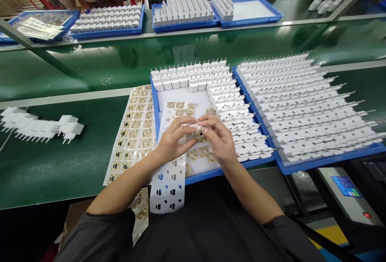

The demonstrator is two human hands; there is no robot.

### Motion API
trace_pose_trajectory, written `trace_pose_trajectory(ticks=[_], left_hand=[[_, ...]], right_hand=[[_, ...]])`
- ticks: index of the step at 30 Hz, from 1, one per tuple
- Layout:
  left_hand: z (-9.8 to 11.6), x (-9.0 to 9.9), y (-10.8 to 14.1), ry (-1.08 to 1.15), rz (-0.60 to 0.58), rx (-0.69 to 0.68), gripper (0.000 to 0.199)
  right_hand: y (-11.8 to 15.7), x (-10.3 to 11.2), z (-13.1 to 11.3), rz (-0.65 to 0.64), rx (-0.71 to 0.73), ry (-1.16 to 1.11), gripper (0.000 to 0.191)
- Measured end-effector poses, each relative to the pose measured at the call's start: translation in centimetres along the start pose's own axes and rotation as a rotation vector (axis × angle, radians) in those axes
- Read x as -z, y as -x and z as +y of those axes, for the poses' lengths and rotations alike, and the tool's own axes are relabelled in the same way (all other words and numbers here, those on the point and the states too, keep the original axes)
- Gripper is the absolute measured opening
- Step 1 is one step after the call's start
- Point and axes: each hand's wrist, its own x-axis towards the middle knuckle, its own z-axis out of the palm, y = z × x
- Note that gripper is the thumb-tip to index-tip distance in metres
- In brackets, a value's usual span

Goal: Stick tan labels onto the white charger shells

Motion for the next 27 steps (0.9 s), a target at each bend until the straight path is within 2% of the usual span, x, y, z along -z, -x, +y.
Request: trace_pose_trajectory(ticks=[5, 13, 22, 24, 27], left_hand=[[0.01, 0.01, -0.09, -0.01, 0.014, -0.016, 0.043], [-0.15, -0.1, 0.15, -0.006, 0.012, -0.038, 0.045], [-0.37, 0.39, 0.19, 0.118, 0.019, 0.08, 0.046], [-0.22, 0.4, 0.15, 0.135, 0.0, 0.082, 0.047], [0.09, 0.28, 0.24, 0.13, -0.024, 0.1, 0.048]], right_hand=[[0.02, 0.02, 0.2, -0.011, -0.01, -0.048, 0.02], [0.07, 0.03, 0.32, -0.002, -0.024, 0.012, 0.018], [0.1, 0.43, -0.22, -0.065, -0.072, -0.003, 0.028], [0.11, 0.32, -0.39, -0.007, -0.016, 0.067, 0.022], [0.13, 0.2, -0.53, 0.082, 0.154, 0.269, 0.012]])
